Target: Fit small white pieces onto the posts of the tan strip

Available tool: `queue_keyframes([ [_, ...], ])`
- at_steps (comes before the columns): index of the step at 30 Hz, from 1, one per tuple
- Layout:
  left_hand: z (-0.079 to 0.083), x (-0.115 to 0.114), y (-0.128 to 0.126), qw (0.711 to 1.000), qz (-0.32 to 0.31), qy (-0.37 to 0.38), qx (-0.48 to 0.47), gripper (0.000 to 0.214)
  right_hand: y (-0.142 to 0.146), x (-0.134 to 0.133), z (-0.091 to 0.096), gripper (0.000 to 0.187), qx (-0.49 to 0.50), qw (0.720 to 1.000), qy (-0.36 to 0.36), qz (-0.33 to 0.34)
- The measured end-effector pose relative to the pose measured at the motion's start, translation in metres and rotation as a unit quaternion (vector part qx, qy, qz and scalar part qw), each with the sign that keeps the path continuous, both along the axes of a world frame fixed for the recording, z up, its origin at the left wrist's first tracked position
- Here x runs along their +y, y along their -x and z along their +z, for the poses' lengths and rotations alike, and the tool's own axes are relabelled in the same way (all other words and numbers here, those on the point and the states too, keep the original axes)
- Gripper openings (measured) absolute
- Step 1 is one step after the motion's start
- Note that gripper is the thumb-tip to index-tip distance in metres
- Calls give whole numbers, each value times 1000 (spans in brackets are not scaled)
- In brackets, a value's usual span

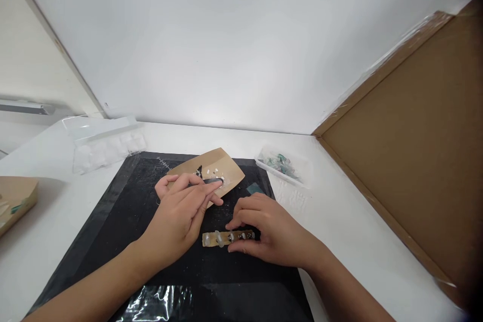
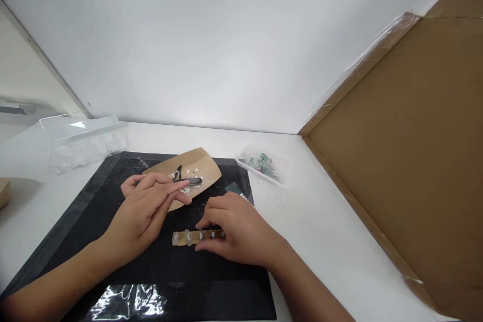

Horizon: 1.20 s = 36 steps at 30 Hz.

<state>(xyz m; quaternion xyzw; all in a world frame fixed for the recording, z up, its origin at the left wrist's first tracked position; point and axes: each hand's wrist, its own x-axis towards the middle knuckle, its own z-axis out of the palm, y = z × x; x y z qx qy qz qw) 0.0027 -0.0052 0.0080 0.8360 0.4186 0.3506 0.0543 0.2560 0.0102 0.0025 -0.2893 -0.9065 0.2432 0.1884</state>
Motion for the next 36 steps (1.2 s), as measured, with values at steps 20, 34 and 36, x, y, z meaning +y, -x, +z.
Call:
queue_keyframes([
  [20, 1, -5, -5, 1000, 11, 26, 6, 51, -1, 2, 1, 32, -23, 1000, 8, 7],
  [34, 9, -9, -1, 975, -144, 113, 127, 18, -2, 0, 3, 29, -23, 998, 63, 0],
  [36, 5, -9, -1, 975, -139, 110, 137, 19, -3, 0, 4, 27, -26, 997, 74, -1],
])
